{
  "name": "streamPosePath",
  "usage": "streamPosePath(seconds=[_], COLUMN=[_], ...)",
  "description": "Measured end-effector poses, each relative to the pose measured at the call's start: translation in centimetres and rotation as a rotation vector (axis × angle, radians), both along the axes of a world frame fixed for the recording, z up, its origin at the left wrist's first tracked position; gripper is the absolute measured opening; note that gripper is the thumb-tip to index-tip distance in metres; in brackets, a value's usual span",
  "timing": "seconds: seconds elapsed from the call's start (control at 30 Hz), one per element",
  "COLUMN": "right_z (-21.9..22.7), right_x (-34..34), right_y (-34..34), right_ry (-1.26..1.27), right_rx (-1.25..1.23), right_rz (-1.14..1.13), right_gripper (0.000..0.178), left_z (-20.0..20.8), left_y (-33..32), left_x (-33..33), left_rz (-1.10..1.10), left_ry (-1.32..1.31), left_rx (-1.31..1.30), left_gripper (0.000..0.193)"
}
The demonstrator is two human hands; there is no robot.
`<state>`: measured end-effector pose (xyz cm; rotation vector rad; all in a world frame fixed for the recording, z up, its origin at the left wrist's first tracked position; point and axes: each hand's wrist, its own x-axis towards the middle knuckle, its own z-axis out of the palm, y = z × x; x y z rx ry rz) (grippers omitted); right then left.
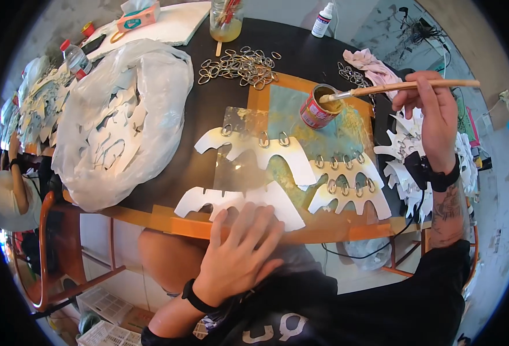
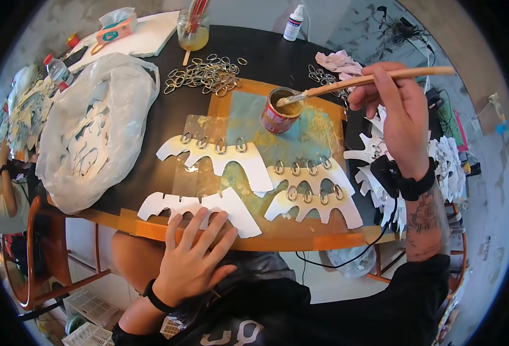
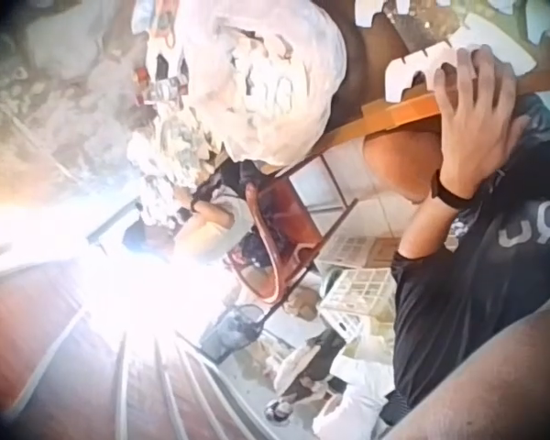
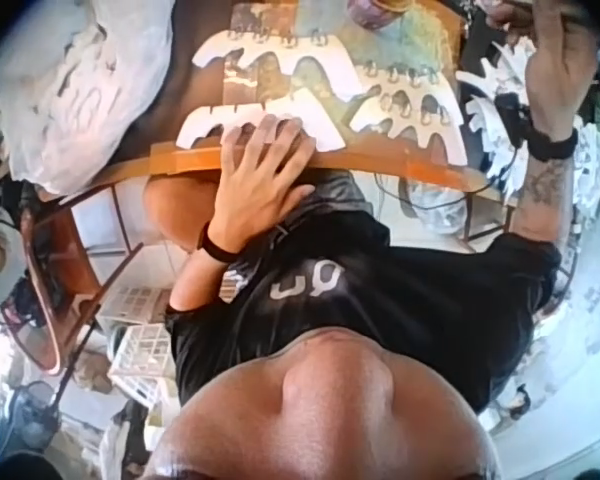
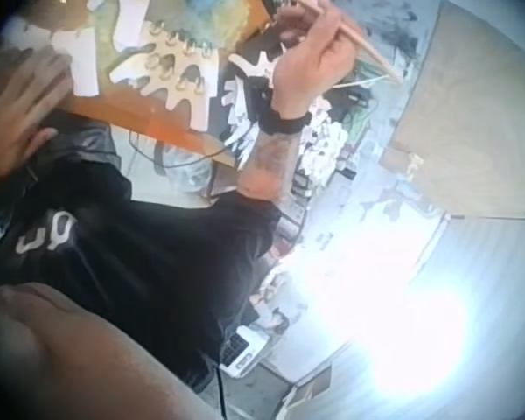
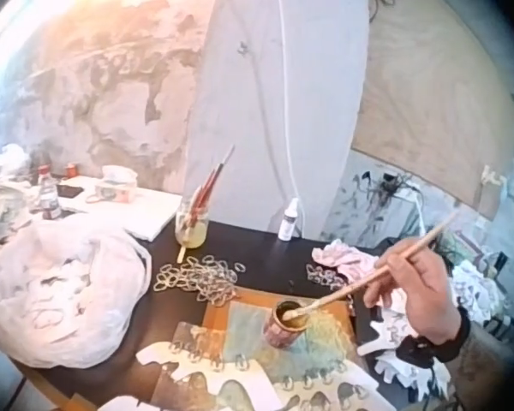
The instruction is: Applying glue to leather shoe components and attaching metal hardware rings.
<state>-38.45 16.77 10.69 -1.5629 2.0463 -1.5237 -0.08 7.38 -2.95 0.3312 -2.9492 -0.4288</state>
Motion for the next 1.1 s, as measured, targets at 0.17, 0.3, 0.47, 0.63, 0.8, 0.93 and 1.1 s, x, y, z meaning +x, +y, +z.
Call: streamPosePath(seconds=[0.17, 0.3, 0.47, 0.63, 0.8, 0.93, 1.1], right_z=[-1.0, -1.9, -1.0, 1.3, -0.3, -1.9, 0.7], right_x=[-0.8, -1.1, -1.7, -1.0, -0.5, -0.1, -0.2], right_y=[-1.1, -1.8, -1.4, 0.8, -0.5, -2.5, -0.1], right_ry=[0.008, -0.004, -0.026, 0.006, -0.005, -0.067, 0.02], right_rx=[-0.003, 0.025, 0.029, -0.072, -0.034, 0.089, -0.091], right_rz=[0.003, 0.026, 0.01, -0.015, -0.01, -0.001, -0.021], right_gripper=[0.028, 0.028, 0.029, 0.029, 0.027, 0.026, 0.029], left_z=[-1.1, -1.5, -1.2, -1.1, -0.6, -0.8, -0.8], left_y=[0.5, 1.0, 1.5, 1.4, 0.5, 0.1, 0.3], left_x=[-0.4, -0.9, -1.6, -1.6, -1.0, -1.4, -1.0], left_rz=[-0.008, -0.01, -0.012, -0.044, 0.005, 0.048, 0.08], left_ry=[0.032, 0.003, -0.004, 0.026, 0.029, 0.023, -0.018], left_rx=[0.015, 0.032, 0.049, 0.023, -0.009, -0.028, -0.069], left_gripper=[0.064, 0.066, 0.068, 0.07, 0.073, 0.072, 0.071])
